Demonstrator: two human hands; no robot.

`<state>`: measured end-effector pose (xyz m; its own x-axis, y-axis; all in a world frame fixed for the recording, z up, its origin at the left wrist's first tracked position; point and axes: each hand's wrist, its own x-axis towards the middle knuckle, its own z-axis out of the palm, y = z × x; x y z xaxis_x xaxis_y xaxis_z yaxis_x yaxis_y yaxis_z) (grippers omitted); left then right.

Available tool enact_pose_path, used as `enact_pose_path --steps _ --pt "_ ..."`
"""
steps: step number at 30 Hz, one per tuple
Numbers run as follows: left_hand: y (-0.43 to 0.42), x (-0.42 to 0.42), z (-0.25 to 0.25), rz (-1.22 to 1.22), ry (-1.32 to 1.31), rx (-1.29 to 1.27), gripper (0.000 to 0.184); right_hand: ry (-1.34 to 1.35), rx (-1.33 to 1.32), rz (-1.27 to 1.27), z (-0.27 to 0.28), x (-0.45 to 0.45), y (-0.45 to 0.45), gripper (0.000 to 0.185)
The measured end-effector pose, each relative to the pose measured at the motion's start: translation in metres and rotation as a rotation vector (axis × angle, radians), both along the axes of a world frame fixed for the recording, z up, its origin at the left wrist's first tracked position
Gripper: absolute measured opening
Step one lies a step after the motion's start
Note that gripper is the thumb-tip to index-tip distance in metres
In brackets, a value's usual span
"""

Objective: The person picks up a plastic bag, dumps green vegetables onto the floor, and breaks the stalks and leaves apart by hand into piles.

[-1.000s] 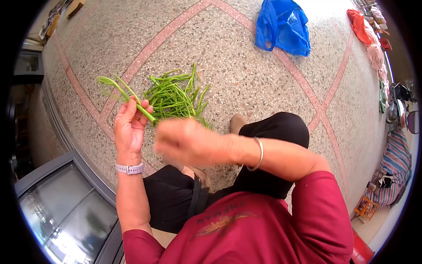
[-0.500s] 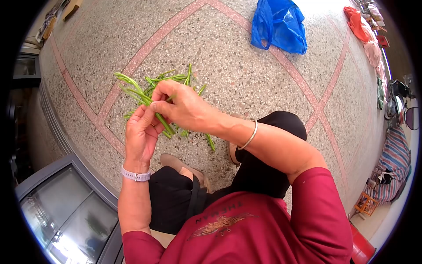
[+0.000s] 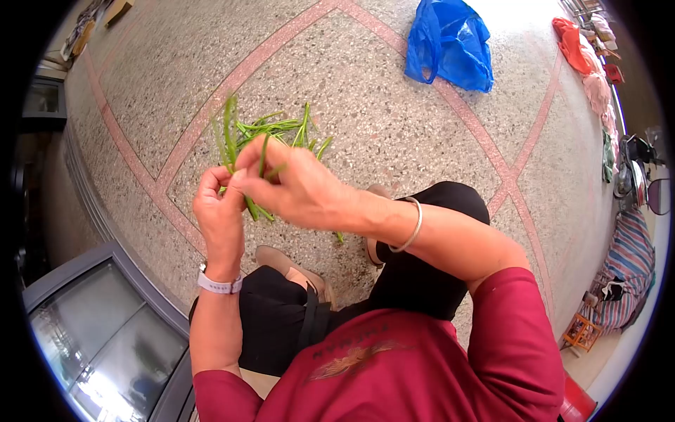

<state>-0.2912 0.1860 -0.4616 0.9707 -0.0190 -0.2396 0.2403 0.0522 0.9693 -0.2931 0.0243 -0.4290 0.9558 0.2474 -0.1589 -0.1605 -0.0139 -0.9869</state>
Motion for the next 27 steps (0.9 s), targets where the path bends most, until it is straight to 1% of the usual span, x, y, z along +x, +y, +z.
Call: enact_pose_path --steps 1,4,5,6,9,10,12,13,15,16,18,19,20,21,22,23,25,26,27 --pt "-0.004 -0.004 0.002 -0.033 -0.028 0.112 0.012 0.082 0.016 -0.027 0.002 0.007 -0.001 0.023" --pt "-0.011 -0.010 -0.005 -0.085 -0.062 0.122 0.012 0.067 0.036 -0.096 -0.019 0.009 0.005 0.022" --pt "-0.012 -0.012 -0.005 -0.096 -0.080 0.122 0.012 0.106 0.071 -0.098 -0.021 0.009 0.003 0.020" --pt "-0.008 -0.012 -0.003 -0.176 -0.030 0.111 0.018 0.146 0.107 -0.098 -0.018 0.011 0.000 0.019" --pt "-0.010 -0.003 0.007 -0.144 0.203 -0.331 0.020 0.205 0.199 -0.059 -0.018 0.014 -0.005 0.013" --pt "-0.007 -0.002 0.005 -0.154 0.239 -0.462 0.021 0.214 0.227 -0.043 -0.019 0.014 -0.006 0.012" --pt "0.003 0.000 -0.001 -0.174 0.312 -0.727 0.023 0.145 0.149 -0.030 -0.015 0.010 -0.006 0.011" --pt "0.002 0.000 -0.002 -0.151 0.338 -0.730 0.023 0.110 0.109 -0.023 -0.013 0.007 -0.006 0.011" --pt "0.000 -0.002 -0.003 -0.101 0.388 -0.737 0.022 -0.294 -0.120 -0.015 -0.021 0.002 -0.005 0.008" --pt "0.001 -0.003 -0.006 -0.095 0.369 -0.721 0.021 -0.496 -0.235 -0.010 -0.025 -0.001 -0.004 0.008" --pt "0.005 -0.004 -0.014 -0.084 0.331 -0.690 0.020 -0.815 -0.382 0.188 -0.025 -0.008 -0.006 0.013" --pt "0.008 -0.002 -0.019 -0.056 0.323 -0.719 0.018 -0.973 -0.456 0.288 -0.025 -0.014 -0.006 0.015" --pt "0.013 0.000 -0.024 -0.029 0.315 -0.748 0.017 -1.031 -0.345 0.470 -0.023 -0.024 0.000 0.015" --pt "0.014 0.004 -0.024 0.001 0.307 -0.776 0.017 -0.997 -0.325 0.615 -0.014 -0.039 0.006 0.013" --pt "0.014 0.007 -0.018 0.057 0.298 -0.707 0.016 -0.896 -0.294 0.619 -0.013 -0.041 0.006 0.014" --pt "0.016 0.007 -0.014 0.018 0.279 -0.685 0.016 -0.793 -0.263 0.619 -0.013 -0.044 0.006 0.015" --pt "0.015 0.007 -0.009 -0.069 0.236 -0.653 0.017 -0.689 -0.404 0.245 -0.015 -0.021 0.000 0.010" --pt "0.013 0.004 -0.008 -0.096 0.261 -0.658 0.018 -0.234 -0.056 0.076 -0.008 -0.007 -0.004 0.008" --pt "0.011 0.002 -0.007 -0.115 0.290 -0.645 0.018 0.130 -0.106 0.035 0.008 0.009 -0.015 0.014"
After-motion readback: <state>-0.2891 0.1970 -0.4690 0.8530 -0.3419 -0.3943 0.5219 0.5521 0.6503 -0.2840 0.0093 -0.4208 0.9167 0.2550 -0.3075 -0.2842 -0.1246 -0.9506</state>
